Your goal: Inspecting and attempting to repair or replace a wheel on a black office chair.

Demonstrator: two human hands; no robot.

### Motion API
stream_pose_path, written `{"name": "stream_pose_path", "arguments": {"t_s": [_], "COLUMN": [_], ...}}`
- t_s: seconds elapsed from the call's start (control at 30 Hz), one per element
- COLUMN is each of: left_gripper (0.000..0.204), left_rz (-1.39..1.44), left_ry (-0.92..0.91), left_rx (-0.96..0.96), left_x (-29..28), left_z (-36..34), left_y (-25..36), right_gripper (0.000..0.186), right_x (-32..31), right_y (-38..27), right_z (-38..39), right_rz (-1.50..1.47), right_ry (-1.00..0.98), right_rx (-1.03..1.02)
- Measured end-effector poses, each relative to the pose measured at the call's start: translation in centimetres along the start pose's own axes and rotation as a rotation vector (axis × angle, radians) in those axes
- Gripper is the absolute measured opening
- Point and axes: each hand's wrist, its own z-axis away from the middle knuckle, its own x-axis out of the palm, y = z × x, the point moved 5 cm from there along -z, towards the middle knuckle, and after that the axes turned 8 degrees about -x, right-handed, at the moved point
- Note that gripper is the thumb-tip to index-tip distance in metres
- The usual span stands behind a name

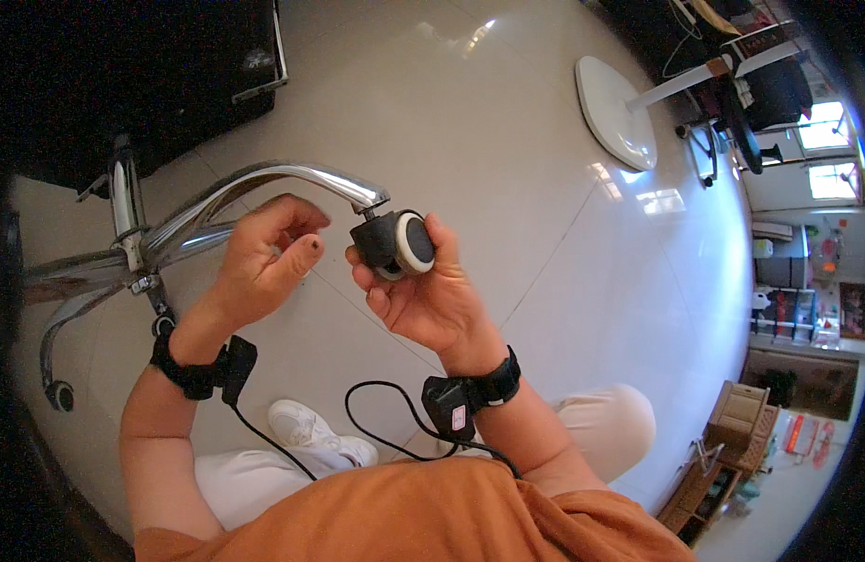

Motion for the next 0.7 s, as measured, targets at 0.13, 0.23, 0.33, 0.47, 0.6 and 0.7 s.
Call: {"name": "stream_pose_path", "arguments": {"t_s": [0.13,0.23,0.33,0.47,0.6,0.7], "left_gripper": [0.04,0.047,0.048,0.049,0.052,0.055], "left_rz": [0.209,0.364,0.791,0.834,0.882,0.831], "left_ry": [-0.135,-0.237,-0.454,-0.557,-0.459,-0.355], "left_rx": [-0.118,-0.147,-0.279,-0.296,-0.376,-0.414], "left_x": [2.8,4.3,5.7,5.2,5.6,5.6], "left_z": [-0.7,-1.2,-1.4,-1.7,-1.5,-1.2], "left_y": [-1.8,-2.8,-2.7,-1.5,-1.1,-1.2], "right_gripper": [0.064,0.062,0.052,0.028,0.039,0.022], "right_x": [-0.5,-0.2,-1.2,-1.6,-0.1,2.0], "right_y": [0.5,0.7,0.8,-0.4,-2.3,-4.0], "right_z": [-0.5,-0.4,-0.7,-0.4,0.5,2.0], "right_rz": [-0.14,-0.019,0.174,0.784,1.384,1.454], "right_ry": [0.003,0.061,0.127,0.253,0.469,0.34], "right_rx": [0.125,0.131,0.129,-0.085,-0.258,-0.617]}}
